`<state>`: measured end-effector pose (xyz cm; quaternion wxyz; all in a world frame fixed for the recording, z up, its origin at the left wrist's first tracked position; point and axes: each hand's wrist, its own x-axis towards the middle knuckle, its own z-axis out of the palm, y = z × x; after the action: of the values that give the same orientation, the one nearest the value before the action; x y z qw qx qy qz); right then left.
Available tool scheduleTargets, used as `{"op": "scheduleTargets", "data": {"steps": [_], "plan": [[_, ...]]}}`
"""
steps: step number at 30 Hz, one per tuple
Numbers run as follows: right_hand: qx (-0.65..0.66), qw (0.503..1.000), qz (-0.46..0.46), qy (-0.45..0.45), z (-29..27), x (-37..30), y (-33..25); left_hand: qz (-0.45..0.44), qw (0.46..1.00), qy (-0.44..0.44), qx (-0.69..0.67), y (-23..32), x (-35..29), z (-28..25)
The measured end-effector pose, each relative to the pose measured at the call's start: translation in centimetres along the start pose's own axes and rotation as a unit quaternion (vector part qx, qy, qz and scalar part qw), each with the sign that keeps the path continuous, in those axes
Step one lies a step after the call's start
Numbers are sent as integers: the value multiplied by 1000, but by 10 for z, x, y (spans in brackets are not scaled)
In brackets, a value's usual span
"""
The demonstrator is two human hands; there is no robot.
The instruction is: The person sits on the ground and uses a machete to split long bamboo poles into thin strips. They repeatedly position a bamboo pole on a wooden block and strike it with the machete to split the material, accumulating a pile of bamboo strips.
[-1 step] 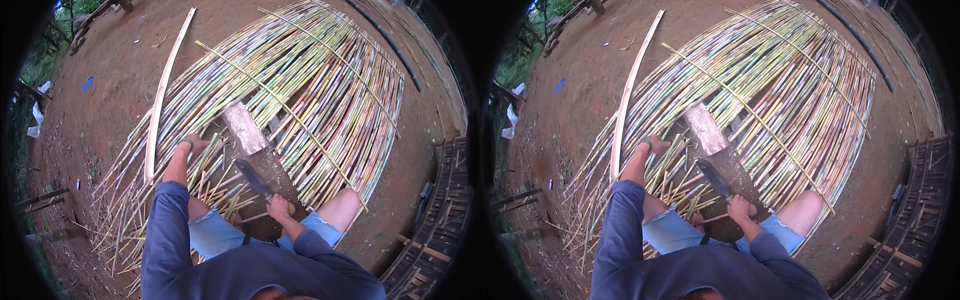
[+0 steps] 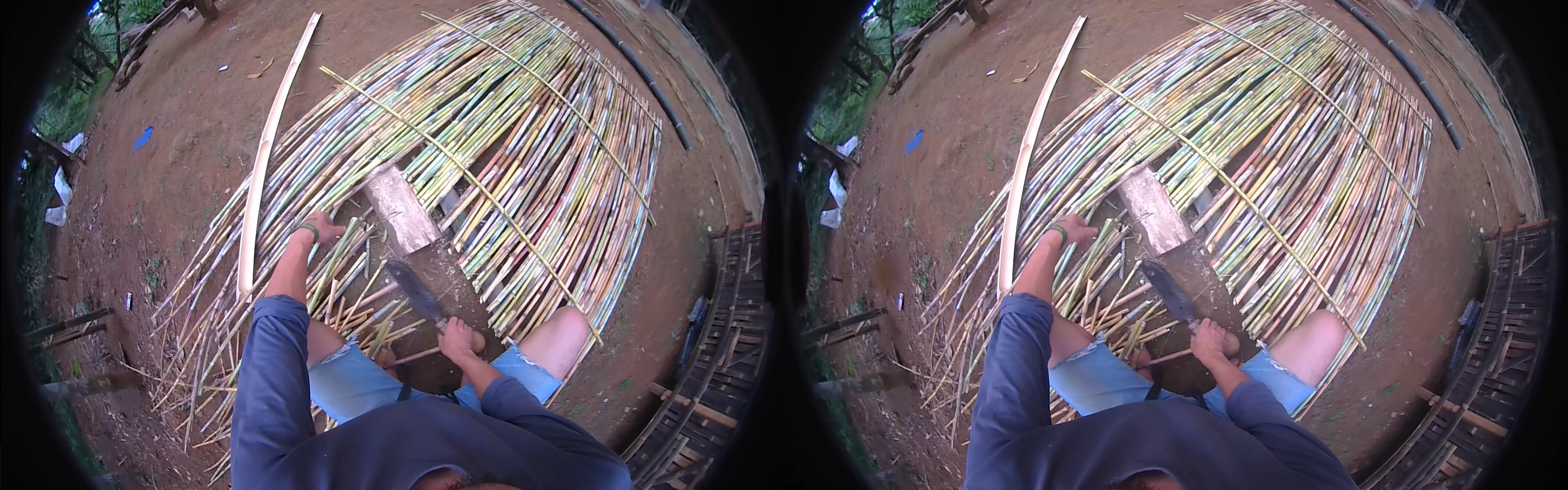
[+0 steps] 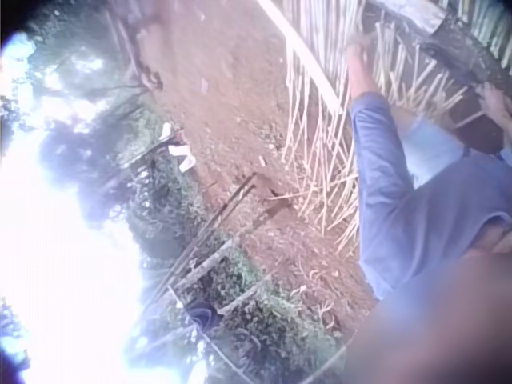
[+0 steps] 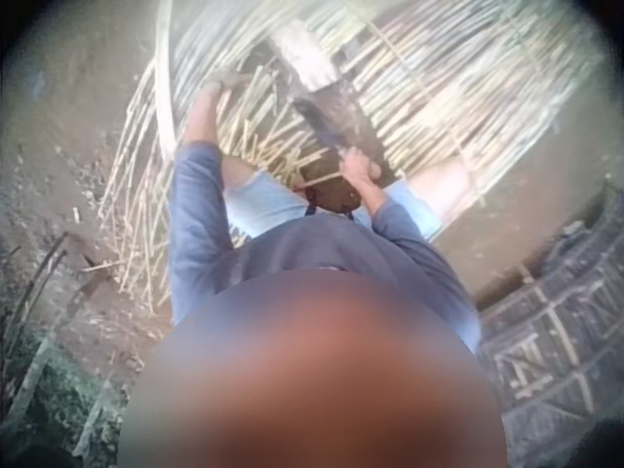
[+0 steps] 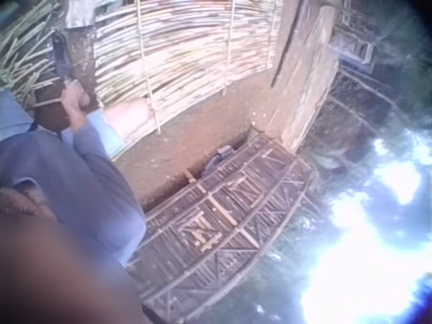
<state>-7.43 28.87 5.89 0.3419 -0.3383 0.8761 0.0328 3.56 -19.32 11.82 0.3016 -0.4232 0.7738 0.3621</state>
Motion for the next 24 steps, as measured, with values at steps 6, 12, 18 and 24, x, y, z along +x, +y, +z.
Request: {"op": "scheduleTargets", "data": {"steps": [6,12,18,24], "plan": [[114,990,2,81,-35,1,-36,51,962,249,98,14,13,-5],[229,958,-12,175,-72,9,-39,-19,972,214,98,25,33,10],[150,966,-27,210,-147,50,-22,-29,988,146,-40,-15,81,1],[189,942,240,139,-174,114,7,-28,992,117,-37,34,112,-4]]}}
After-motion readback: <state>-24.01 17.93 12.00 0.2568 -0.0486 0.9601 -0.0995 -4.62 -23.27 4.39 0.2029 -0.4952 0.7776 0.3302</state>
